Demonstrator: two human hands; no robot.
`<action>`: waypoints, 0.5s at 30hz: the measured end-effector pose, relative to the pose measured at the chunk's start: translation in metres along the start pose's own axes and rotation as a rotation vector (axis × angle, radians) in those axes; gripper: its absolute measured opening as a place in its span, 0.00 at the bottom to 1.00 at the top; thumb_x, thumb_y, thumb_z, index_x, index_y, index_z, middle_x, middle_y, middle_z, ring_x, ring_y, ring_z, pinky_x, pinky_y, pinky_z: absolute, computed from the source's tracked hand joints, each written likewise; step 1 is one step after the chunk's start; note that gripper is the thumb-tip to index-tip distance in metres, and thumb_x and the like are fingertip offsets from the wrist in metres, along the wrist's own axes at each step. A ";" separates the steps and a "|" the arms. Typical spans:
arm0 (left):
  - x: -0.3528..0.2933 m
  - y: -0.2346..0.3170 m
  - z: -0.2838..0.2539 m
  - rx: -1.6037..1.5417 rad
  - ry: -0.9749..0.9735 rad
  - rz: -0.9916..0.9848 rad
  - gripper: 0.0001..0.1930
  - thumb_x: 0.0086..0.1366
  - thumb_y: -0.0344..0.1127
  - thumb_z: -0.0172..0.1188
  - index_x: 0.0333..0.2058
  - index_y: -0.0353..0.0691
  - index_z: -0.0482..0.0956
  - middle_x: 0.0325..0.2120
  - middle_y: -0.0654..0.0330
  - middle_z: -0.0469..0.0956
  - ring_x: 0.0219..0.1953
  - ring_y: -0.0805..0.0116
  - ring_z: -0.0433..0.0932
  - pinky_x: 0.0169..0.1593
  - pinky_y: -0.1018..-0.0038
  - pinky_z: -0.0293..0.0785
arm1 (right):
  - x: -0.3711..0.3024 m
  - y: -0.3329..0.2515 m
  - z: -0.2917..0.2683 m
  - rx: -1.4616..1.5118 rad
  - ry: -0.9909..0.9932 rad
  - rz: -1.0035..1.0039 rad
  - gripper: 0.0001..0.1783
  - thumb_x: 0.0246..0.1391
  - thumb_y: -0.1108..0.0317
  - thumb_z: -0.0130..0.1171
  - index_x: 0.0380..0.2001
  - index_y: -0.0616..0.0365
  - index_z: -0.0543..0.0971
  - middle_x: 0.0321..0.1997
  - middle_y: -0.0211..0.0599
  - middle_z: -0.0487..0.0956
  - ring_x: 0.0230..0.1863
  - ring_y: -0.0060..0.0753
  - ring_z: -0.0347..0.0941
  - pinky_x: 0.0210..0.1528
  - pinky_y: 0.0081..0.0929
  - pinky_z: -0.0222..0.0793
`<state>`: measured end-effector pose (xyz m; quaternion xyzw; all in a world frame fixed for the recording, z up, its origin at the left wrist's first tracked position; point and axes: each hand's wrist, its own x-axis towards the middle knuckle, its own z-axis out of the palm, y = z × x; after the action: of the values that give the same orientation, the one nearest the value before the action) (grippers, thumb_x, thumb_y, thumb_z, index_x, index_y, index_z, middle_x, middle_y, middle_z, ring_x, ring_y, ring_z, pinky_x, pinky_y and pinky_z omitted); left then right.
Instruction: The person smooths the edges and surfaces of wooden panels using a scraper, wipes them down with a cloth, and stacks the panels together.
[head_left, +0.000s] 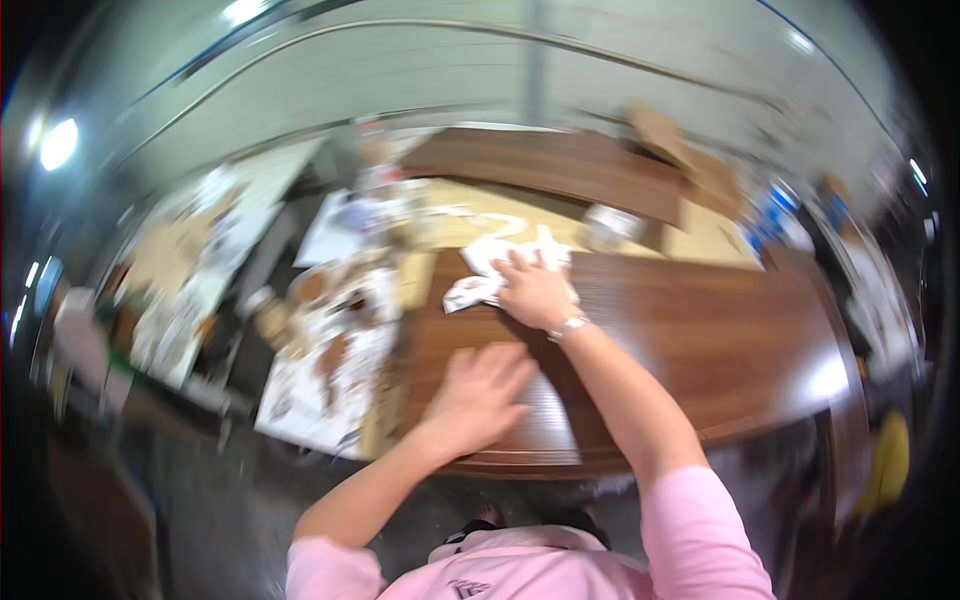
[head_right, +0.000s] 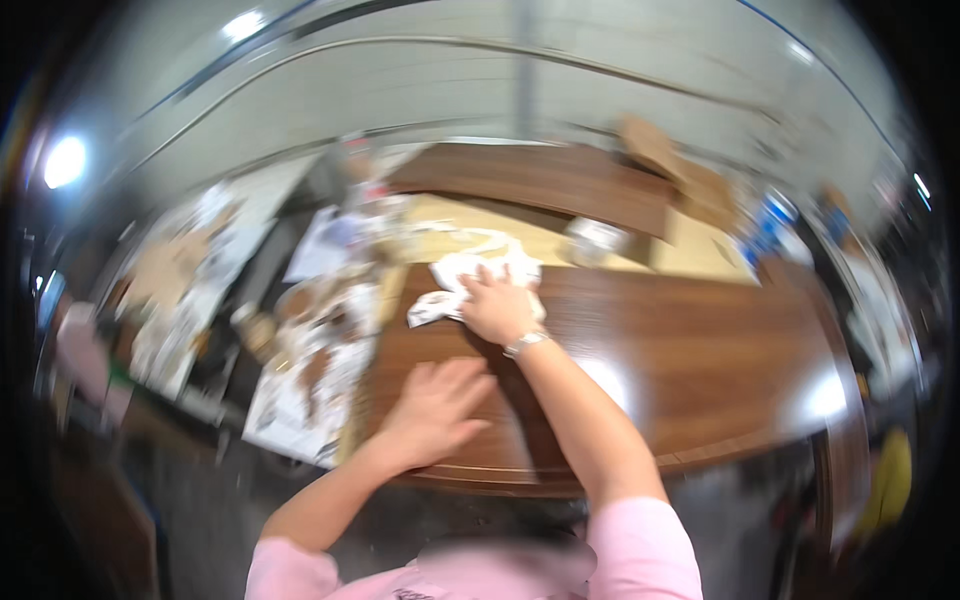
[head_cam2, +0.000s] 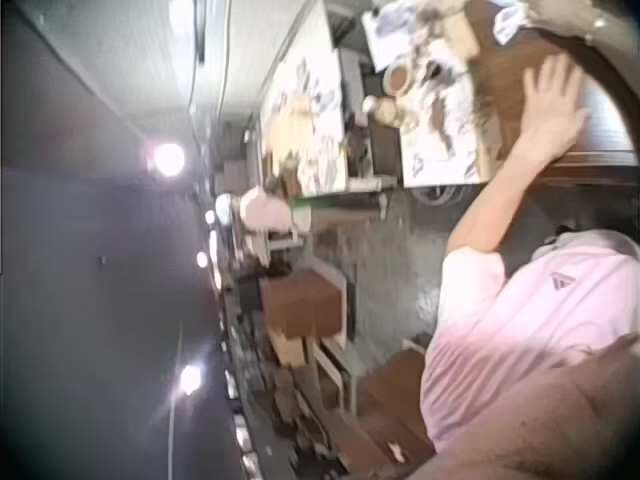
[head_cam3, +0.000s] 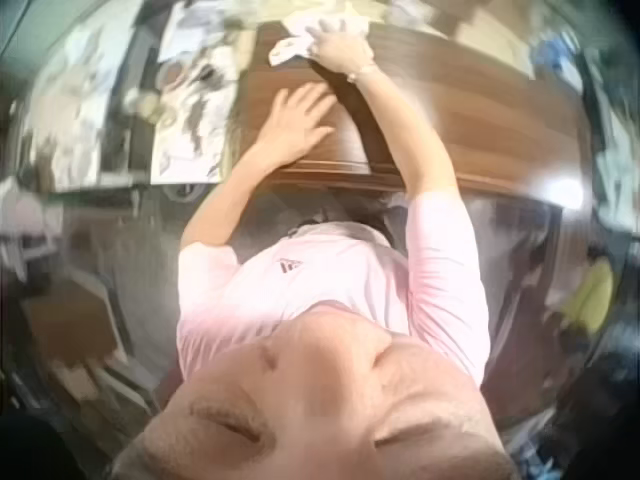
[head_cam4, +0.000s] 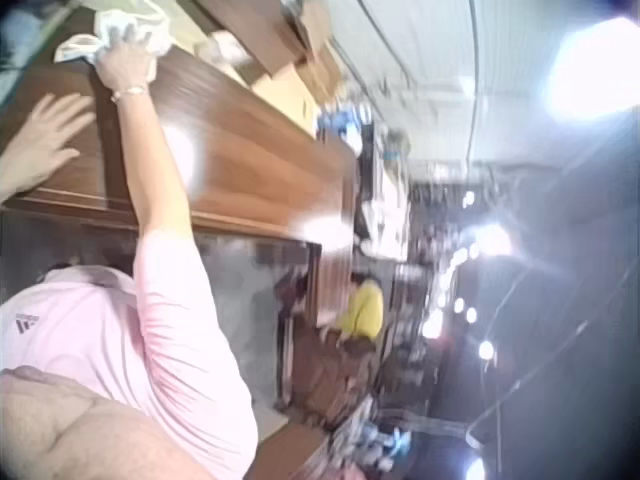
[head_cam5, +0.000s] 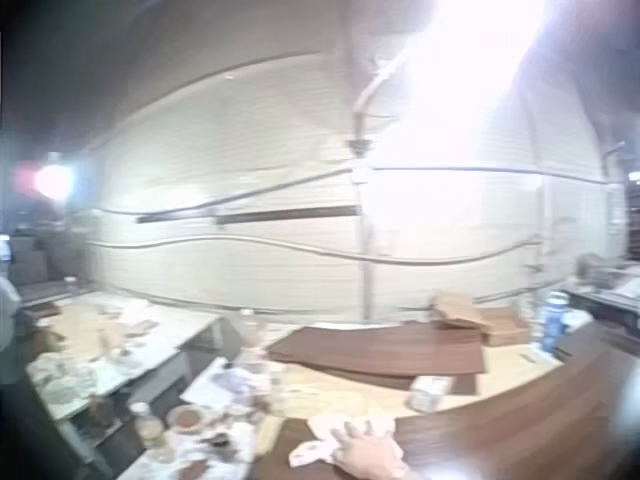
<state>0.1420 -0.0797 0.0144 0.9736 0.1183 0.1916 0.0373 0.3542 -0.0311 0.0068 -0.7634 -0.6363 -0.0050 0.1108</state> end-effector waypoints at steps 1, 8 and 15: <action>0.003 0.003 0.002 0.009 -0.051 -0.023 0.30 0.60 0.47 0.63 0.58 0.41 0.70 0.60 0.51 0.66 0.63 0.53 0.63 0.60 0.52 0.59 | -0.008 0.031 -0.006 -0.027 0.011 0.107 0.30 0.60 0.51 0.44 0.66 0.38 0.67 0.72 0.37 0.62 0.71 0.60 0.55 0.64 0.75 0.49; 0.016 0.024 -0.002 -0.041 -0.165 -0.163 0.30 0.60 0.43 0.63 0.61 0.44 0.70 0.64 0.53 0.64 0.67 0.51 0.60 0.67 0.46 0.52 | -0.095 0.295 -0.040 -0.307 -0.004 0.430 0.29 0.63 0.49 0.40 0.65 0.42 0.67 0.70 0.32 0.66 0.70 0.55 0.57 0.60 0.75 0.56; 0.004 0.030 0.018 0.207 -0.029 -0.297 0.25 0.67 0.49 0.55 0.61 0.54 0.70 0.63 0.64 0.68 0.66 0.64 0.64 0.62 0.46 0.57 | -0.187 0.460 -0.099 -0.177 0.251 0.453 0.24 0.64 0.53 0.43 0.53 0.57 0.76 0.52 0.56 0.78 0.53 0.56 0.75 0.54 0.51 0.70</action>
<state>0.1586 -0.1082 0.0024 0.9467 0.2794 0.1565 -0.0335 0.7790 -0.3062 0.0010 -0.8864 -0.4277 -0.1304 0.1199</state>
